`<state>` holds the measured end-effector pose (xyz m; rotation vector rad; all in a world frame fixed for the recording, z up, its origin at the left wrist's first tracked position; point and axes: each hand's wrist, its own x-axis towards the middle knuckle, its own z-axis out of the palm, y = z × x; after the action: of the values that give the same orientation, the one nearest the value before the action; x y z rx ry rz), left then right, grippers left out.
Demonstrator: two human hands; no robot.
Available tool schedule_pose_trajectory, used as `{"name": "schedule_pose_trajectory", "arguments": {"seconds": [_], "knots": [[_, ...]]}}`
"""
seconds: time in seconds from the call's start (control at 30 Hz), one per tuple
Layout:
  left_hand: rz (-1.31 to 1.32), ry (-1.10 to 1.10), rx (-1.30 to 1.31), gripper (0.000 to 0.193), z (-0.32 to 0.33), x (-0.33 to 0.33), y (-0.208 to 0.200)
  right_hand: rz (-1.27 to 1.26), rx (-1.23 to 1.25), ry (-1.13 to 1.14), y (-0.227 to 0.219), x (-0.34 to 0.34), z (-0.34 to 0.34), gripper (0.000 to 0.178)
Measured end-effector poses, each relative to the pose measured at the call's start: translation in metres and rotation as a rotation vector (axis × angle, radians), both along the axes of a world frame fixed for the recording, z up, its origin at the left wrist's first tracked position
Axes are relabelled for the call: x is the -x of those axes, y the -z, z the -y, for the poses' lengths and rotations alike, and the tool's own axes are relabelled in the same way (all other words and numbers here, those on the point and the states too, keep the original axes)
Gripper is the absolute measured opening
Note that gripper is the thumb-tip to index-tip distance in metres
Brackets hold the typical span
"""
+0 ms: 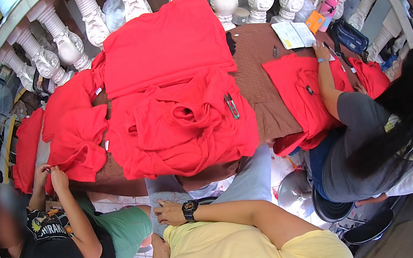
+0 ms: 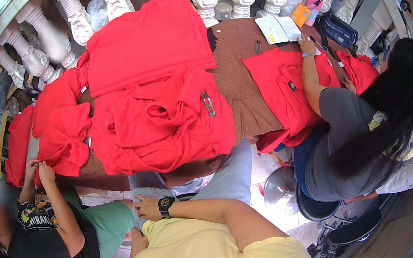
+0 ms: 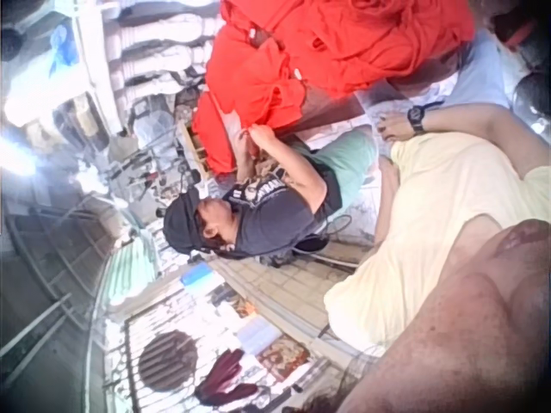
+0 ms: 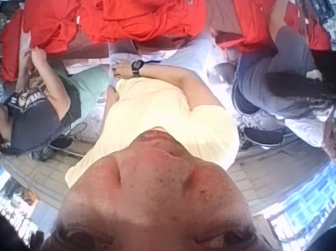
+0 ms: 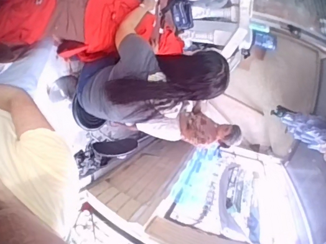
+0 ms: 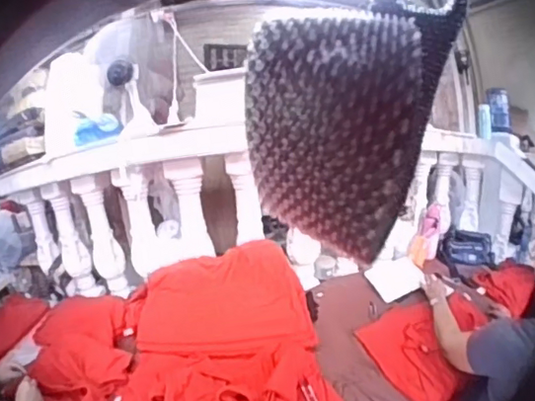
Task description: The person trims excess threads from red t-shirts using small snips while working at a table with other people.
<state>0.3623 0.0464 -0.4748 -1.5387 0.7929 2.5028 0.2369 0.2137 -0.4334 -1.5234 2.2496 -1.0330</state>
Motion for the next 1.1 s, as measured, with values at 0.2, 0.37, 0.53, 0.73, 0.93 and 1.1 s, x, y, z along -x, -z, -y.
{"name": "schedule_pose_trajectory", "arguments": {"seconds": [0.2,0.37,0.53,0.73,0.93,1.1], "knots": [[0.001,0.001,-0.019,0.029,0.005,0.000,-0.007,-0.158,0.100,0.031,0.006,-0.006,0.004,0.013],[0.014,0.001,-0.032,0.028,0.005,-0.005,-0.019,-0.018,0.126,0.037,0.009,-0.003,0.004,0.014],[0.055,-0.031,-0.101,0.027,0.000,-0.022,-0.037,0.053,0.100,0.091,-0.001,-0.006,-0.003,0.018],[0.113,-0.093,-0.086,0.025,-0.007,-0.028,-0.053,0.084,0.056,0.079,0.000,-0.004,-0.006,0.028],[0.295,0.125,0.498,0.004,-0.016,-0.044,-0.093,0.059,0.048,0.072,0.005,-0.003,-0.010,0.026],[0.102,0.239,0.087,0.014,0.034,-0.072,-0.011,0.019,0.042,0.065,0.001,-0.003,-0.002,0.025]]}}
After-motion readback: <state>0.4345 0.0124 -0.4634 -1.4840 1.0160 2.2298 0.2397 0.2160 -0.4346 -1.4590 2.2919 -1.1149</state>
